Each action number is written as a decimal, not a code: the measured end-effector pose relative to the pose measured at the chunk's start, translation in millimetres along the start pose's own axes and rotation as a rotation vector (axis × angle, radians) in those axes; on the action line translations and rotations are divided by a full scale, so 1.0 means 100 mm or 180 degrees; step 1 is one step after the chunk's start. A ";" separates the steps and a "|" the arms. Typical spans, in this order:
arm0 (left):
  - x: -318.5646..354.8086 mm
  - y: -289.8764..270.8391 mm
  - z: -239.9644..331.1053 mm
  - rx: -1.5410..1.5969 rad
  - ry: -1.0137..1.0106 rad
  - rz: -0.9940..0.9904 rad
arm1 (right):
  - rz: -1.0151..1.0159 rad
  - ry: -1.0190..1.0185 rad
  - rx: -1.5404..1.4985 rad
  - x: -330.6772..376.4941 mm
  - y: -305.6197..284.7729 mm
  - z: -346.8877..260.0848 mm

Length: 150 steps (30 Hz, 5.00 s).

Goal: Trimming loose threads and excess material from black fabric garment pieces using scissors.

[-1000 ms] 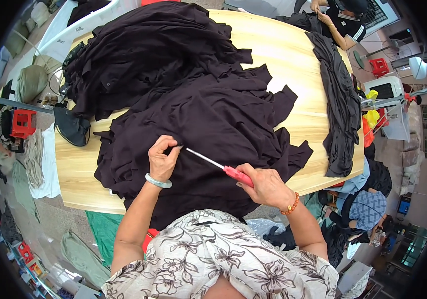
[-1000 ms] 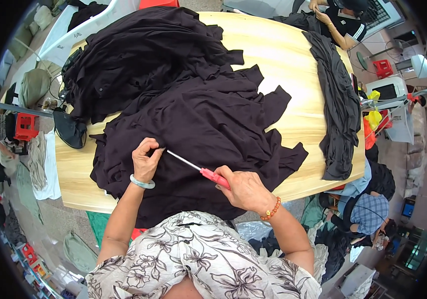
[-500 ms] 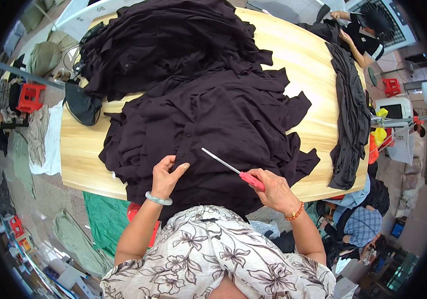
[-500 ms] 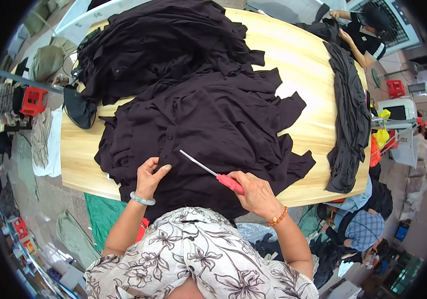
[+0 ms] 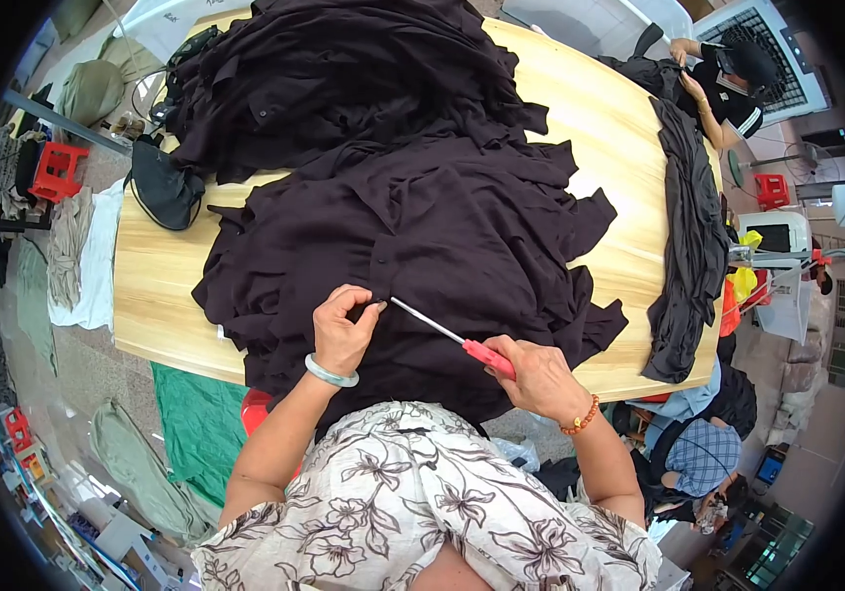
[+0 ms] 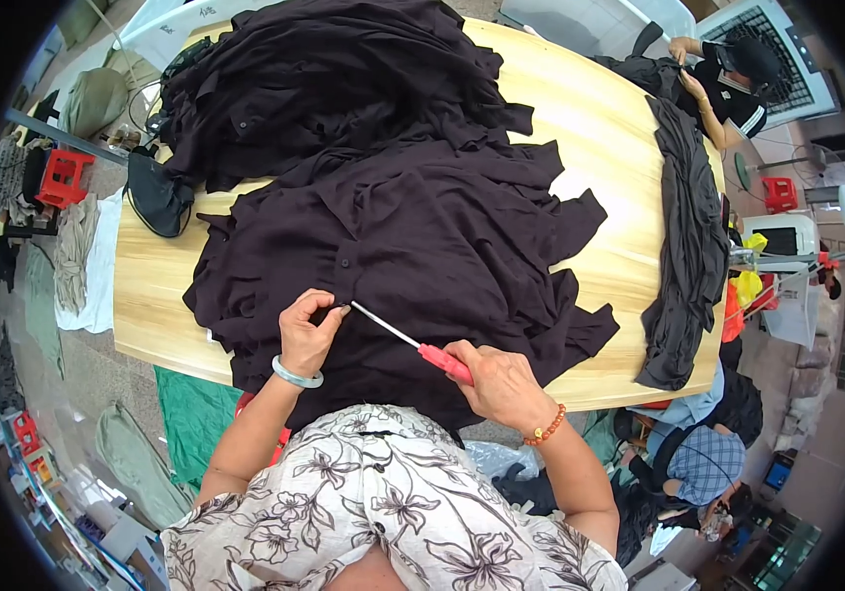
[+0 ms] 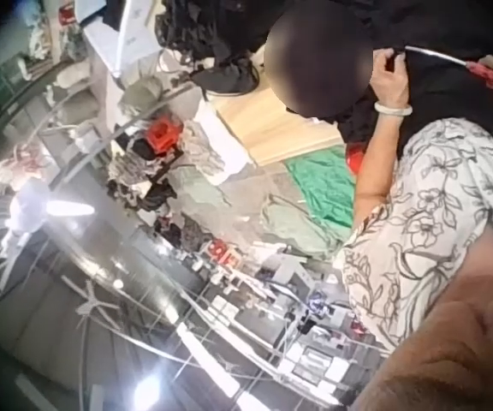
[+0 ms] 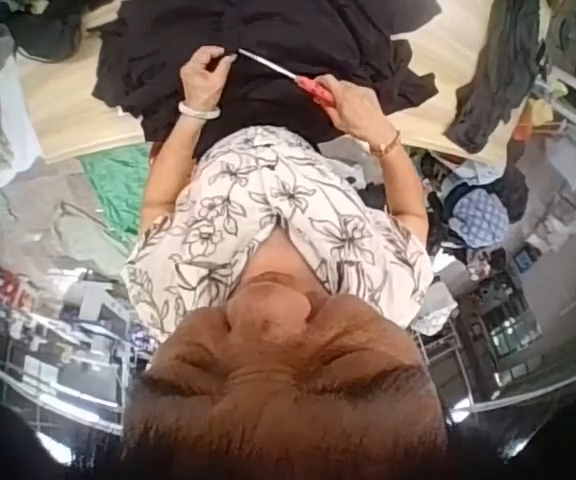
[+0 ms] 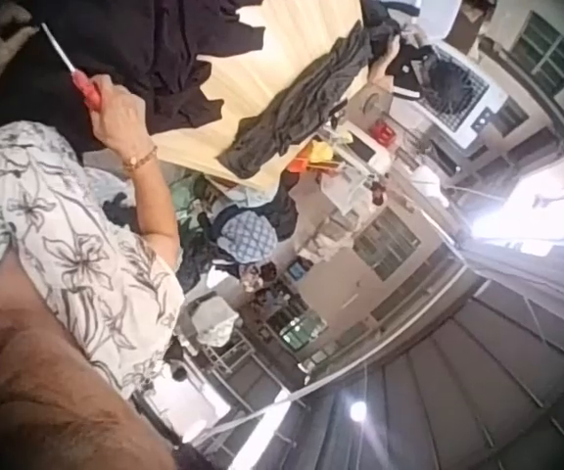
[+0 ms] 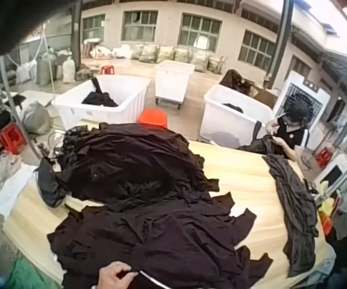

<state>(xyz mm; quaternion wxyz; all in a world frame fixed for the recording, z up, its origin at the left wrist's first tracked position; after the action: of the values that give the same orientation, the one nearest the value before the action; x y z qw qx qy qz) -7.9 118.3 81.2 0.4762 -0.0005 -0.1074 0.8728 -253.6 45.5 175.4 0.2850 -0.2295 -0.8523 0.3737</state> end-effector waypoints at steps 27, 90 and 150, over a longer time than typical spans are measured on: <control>-0.72 0.47 -0.25 0.2469 -0.2211 -0.0374 | 0.0385 0.0258 -0.0120 -0.11 -0.30 -0.02; -0.93 0.20 -0.35 0.1902 -0.0720 -0.0003 | 0.0329 0.0083 0.0305 -0.69 -0.38 -0.32; -0.55 -0.10 1.48 -0.0211 0.2242 -0.0231 | -0.0398 -0.0128 -0.0143 0.03 0.35 -0.28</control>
<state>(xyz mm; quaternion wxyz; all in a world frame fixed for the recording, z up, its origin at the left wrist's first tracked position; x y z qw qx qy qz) 15.2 50.6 222.3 0.5144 -0.3131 0.0351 0.7976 -230.8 83.4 165.2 0.2854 -0.1746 -0.8787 0.3405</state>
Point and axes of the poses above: each hand's wrist, its own x-axis away from the middle knuckle, its own y-axis out of the palm, z = x × y, the point moved 7 cm from there along -x, towards the middle knuckle, and after that the axes turned 3 degrees about z, right-handed, at the moved point
